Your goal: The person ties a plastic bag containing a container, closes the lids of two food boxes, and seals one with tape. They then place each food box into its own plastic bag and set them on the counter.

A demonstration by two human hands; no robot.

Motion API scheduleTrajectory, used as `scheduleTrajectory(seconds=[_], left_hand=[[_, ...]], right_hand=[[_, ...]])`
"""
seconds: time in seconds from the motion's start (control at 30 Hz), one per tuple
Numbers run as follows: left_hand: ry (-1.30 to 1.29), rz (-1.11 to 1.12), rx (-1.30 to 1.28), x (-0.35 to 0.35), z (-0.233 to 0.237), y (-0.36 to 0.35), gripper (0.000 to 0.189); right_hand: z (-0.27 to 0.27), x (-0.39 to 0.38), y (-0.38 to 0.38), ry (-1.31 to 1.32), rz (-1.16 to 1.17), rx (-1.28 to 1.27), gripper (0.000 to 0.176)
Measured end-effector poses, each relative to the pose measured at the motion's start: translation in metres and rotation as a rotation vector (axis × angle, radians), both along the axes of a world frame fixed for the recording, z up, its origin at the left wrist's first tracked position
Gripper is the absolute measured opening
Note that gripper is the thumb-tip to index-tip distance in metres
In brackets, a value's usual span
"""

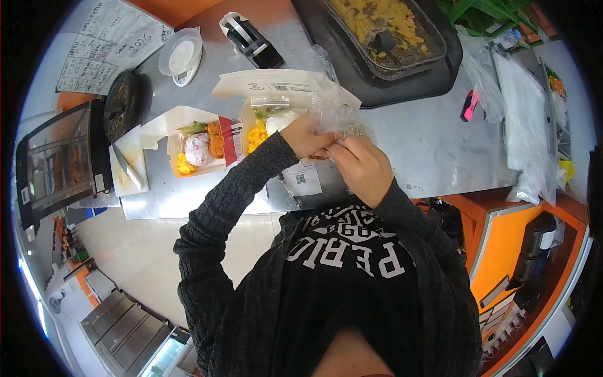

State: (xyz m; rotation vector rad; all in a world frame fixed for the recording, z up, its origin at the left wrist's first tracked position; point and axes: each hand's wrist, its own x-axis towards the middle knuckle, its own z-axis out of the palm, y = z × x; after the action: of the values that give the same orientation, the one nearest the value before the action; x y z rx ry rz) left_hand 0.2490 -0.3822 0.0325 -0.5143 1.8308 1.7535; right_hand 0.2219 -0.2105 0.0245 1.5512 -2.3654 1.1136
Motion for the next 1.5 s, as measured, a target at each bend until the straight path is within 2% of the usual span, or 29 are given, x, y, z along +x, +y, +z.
scheduleTrajectory(seconds=[0.17,0.27,0.37,0.47,0.53,0.63,0.73,0.83,0.87,0.97,1.07,1.17,1.27,1.37,1.47,1.5], left_hand=[[0.036,-0.004,-0.040,0.000,0.007,0.003,0.037],[0.156,0.070,0.049,0.004,-0.010,0.003,0.034],[0.282,0.178,0.062,0.012,-0.015,0.011,0.029],[0.295,0.283,0.001,0.024,-0.027,0.023,0.030],[0.351,0.329,-0.023,0.033,-0.034,0.031,0.033],[0.563,0.199,-0.066,0.038,-0.049,0.033,0.036],[0.887,0.097,-0.327,0.042,-0.046,0.041,0.042],[0.676,-0.096,-0.661,0.042,-0.017,0.050,0.039],[0.706,-0.007,-0.578,0.044,-0.013,0.049,0.035],[0.879,0.119,-0.458,0.044,-0.020,0.052,0.035],[0.846,0.113,-0.444,0.041,-0.022,0.050,0.029],[0.646,0.219,-0.577,0.040,-0.026,0.059,0.027],[0.677,0.347,-0.459,0.038,-0.045,0.063,0.028],[0.722,0.451,-0.299,0.032,-0.062,0.069,0.030],[0.772,0.328,-0.430,0.029,-0.032,0.064,0.037],[0.852,0.264,-0.422,0.028,-0.036,0.060,0.037]], right_hand=[[-0.005,-0.006,0.001,-0.014,0.046,0.060,0.016],[-0.005,-0.010,0.003,-0.013,-0.006,-0.103,0.018],[-0.014,-0.008,0.016,-0.320,-0.087,-0.193,0.017],[-0.020,-0.010,0.021,-0.219,-0.124,-0.328,0.021],[-0.030,-0.006,0.024,-0.278,-0.217,-0.365,0.020],[-0.036,-0.003,0.026,-0.323,-0.271,-0.381,0.019],[-0.041,-0.001,0.025,-0.357,-0.283,-0.393,0.020],[-0.039,-0.001,0.024,-0.405,-0.255,-0.403,0.021],[-0.037,-0.001,0.024,-0.420,-0.239,-0.405,0.021],[-0.045,-0.002,0.028,-0.531,-0.214,-0.427,0.019],[-0.034,0.001,0.028,-0.990,-0.226,-0.592,0.018],[-0.035,-0.005,0.033,-0.972,-0.163,-0.450,0.018],[-0.015,-0.007,0.033,-0.701,-0.237,-0.197,0.014],[-0.016,-0.012,0.030,-0.469,-0.230,-0.093,0.013],[-0.023,-0.015,0.032,-0.471,-0.152,-0.091,0.014],[-0.020,-0.016,0.032,-0.428,-0.135,-0.028,0.014]])
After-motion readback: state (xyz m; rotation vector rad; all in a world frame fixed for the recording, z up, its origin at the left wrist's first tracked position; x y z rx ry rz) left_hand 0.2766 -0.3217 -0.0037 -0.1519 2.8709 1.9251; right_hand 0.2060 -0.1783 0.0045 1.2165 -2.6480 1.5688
